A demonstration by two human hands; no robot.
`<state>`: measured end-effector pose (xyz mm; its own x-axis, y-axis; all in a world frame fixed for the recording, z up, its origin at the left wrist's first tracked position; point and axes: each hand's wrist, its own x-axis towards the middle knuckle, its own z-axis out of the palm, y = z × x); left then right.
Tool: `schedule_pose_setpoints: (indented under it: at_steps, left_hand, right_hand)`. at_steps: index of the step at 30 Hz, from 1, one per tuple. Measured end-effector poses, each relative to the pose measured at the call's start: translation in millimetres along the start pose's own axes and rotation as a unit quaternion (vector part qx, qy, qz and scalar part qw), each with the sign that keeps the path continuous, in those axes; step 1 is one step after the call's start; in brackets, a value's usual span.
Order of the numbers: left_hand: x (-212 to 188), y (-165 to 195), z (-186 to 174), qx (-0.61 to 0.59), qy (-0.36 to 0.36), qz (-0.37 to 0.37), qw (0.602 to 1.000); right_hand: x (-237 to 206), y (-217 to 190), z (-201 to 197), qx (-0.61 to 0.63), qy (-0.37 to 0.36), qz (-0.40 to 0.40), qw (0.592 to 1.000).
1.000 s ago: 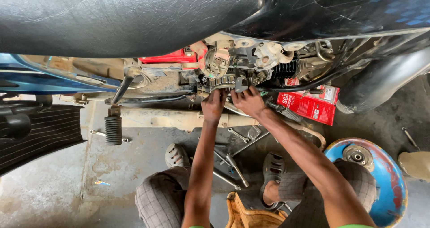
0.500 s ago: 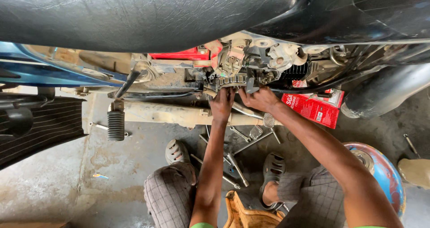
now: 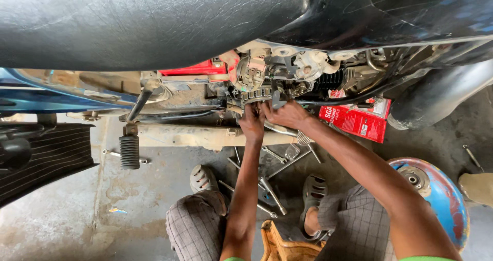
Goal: The person sits on a low stool and works on the exposed engine of a motorcycle. They install a clutch basket, insert bolts, and tighten them using a socket wrench. The person also handles springs and other small engine parts from a blue basin.
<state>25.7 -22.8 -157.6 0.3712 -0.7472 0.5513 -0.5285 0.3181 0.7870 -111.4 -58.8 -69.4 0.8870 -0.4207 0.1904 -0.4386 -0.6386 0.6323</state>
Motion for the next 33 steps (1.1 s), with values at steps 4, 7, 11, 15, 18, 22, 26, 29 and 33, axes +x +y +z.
schedule_pose_setpoints:
  at_steps: [4,7,11,15,18,22,26,29,33]
  left_hand:
    - [8,-3,-8,0.091,-0.011,0.057,0.994]
    - [13,-9,-12,0.139,-0.034,0.116,0.983]
    - [18,-12,-16,0.125,-0.042,0.156,0.979]
    - [20,-13,-22,0.153,-0.062,0.178,0.970]
    - [19,-9,-21,0.152,-0.061,0.158,0.974]
    - [10,1,-10,0.075,-0.013,0.082,0.994]
    - [8,8,-4,0.073,0.000,0.020,0.997]
    - [14,7,-10,0.083,-0.024,0.075,0.993]
    - [24,3,-18,0.110,-0.047,0.143,0.982]
  right_hand:
    - [-6,1,1,0.044,-0.036,-0.007,0.998]
    - [-7,-5,0,0.056,-0.012,0.056,0.997]
    - [-7,-10,-1,0.053,-0.019,0.074,0.996]
    - [-9,-11,-1,0.068,-0.035,0.085,0.993]
    - [-8,-13,-2,0.091,-0.148,0.050,0.984]
    - [-4,-14,-6,0.128,-0.137,0.081,0.979]
    - [0,-10,-9,0.008,-0.005,0.082,0.997]
    - [-1,-9,-9,0.028,-0.006,0.099,0.995]
    - [-1,-9,-10,0.119,-0.061,0.117,0.984]
